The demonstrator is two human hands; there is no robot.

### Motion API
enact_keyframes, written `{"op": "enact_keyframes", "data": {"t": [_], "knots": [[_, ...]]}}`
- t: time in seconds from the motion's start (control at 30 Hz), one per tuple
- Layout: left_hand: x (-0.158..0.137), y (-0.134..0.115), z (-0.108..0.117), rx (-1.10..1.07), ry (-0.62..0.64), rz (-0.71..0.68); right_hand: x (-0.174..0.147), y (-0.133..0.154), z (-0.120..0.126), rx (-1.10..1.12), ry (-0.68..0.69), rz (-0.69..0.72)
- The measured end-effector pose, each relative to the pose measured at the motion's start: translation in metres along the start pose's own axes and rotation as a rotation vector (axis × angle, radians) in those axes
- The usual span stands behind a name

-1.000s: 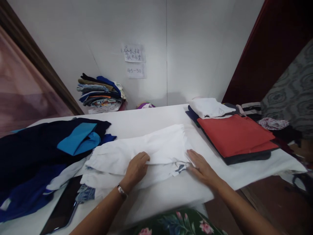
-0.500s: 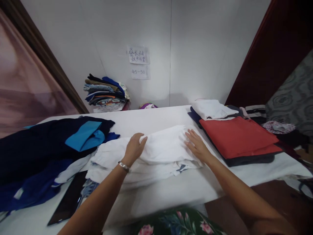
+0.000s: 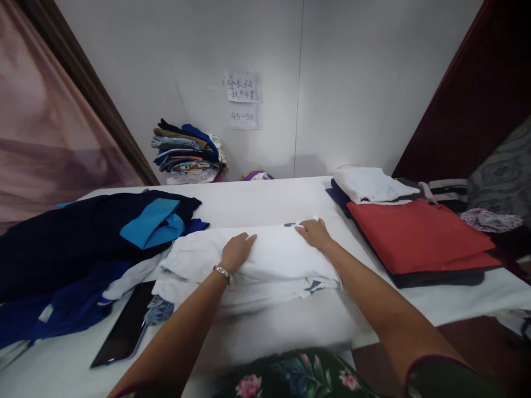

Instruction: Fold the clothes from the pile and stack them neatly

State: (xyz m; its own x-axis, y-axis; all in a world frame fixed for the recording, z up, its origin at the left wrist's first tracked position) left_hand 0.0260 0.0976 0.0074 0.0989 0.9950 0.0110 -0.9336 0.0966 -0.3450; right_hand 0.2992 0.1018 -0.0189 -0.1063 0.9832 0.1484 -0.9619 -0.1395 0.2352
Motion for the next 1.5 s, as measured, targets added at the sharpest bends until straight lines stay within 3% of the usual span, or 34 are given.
{"op": "enact_keyframes", "data": {"t": [0.17, 0.33, 0.43, 0.53, 0.63, 0.73, 0.87, 1.0, 1.07, 1.17, 1.27, 1.37, 1.43, 1.5], "knots": [[0.006, 0.008, -0.028, 0.186, 0.040, 0.073, -0.003, 0.007, -0.015, -0.064, -0.012, -0.020], [0.003, 0.005, -0.018, 0.157, -0.010, 0.054, -0.002, 0.004, -0.019, -0.140, -0.021, -0.011], [-0.006, -0.005, -0.006, 0.194, -0.171, -0.086, -0.003, 0.004, -0.022, -0.181, -0.009, -0.004], [-0.019, -0.013, -0.010, 0.242, -0.301, -0.356, -0.003, 0.004, -0.025, -0.167, -0.014, 0.007], [-0.028, -0.007, -0.031, 0.240, -0.206, -0.488, 0.001, 0.002, -0.023, -0.067, 0.006, -0.031], [-0.028, 0.005, -0.051, 0.232, -0.129, -0.449, 0.007, -0.003, -0.011, 0.028, 0.040, -0.085], [-0.025, 0.011, -0.058, 0.236, -0.141, -0.439, -0.005, -0.003, 0.006, 0.039, -0.044, -0.080], [-0.025, 0.007, -0.056, 0.227, -0.141, -0.433, -0.032, 0.008, -0.008, -0.021, 0.070, 0.076], [-0.026, 0.006, -0.056, 0.219, -0.139, -0.425, -0.039, 0.011, -0.020, -0.046, 0.153, 0.086], [-0.026, 0.006, -0.057, 0.207, -0.137, -0.428, -0.038, 0.005, -0.026, 0.107, 0.140, 0.037], [-0.026, 0.007, -0.057, 0.185, -0.132, -0.427, -0.039, -0.014, -0.014, 0.334, -0.010, -0.053], [-0.026, 0.007, -0.056, 0.155, -0.117, -0.426, -0.053, -0.040, 0.002, 0.482, -0.154, -0.305], [-0.026, 0.006, -0.057, 0.139, -0.109, -0.424, -0.065, -0.053, 0.009, 0.622, -0.156, -0.490], [-0.027, 0.005, -0.057, 0.125, -0.103, -0.414, -0.075, -0.058, 0.012, 0.720, -0.102, -0.583]]}}
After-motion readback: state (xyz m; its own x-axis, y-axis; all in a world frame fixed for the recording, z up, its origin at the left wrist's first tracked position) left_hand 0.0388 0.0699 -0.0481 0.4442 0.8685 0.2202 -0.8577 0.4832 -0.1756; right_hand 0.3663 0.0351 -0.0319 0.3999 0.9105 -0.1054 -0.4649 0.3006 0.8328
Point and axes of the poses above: each hand's wrist, its own x-axis towards the middle knuckle, its own z-axis out of the back of the hand, y = z × x, the point moved 1 cm from there along x, towards the middle knuckle, and after that the axes turned 1 degree about z, right-handed, at the moved point
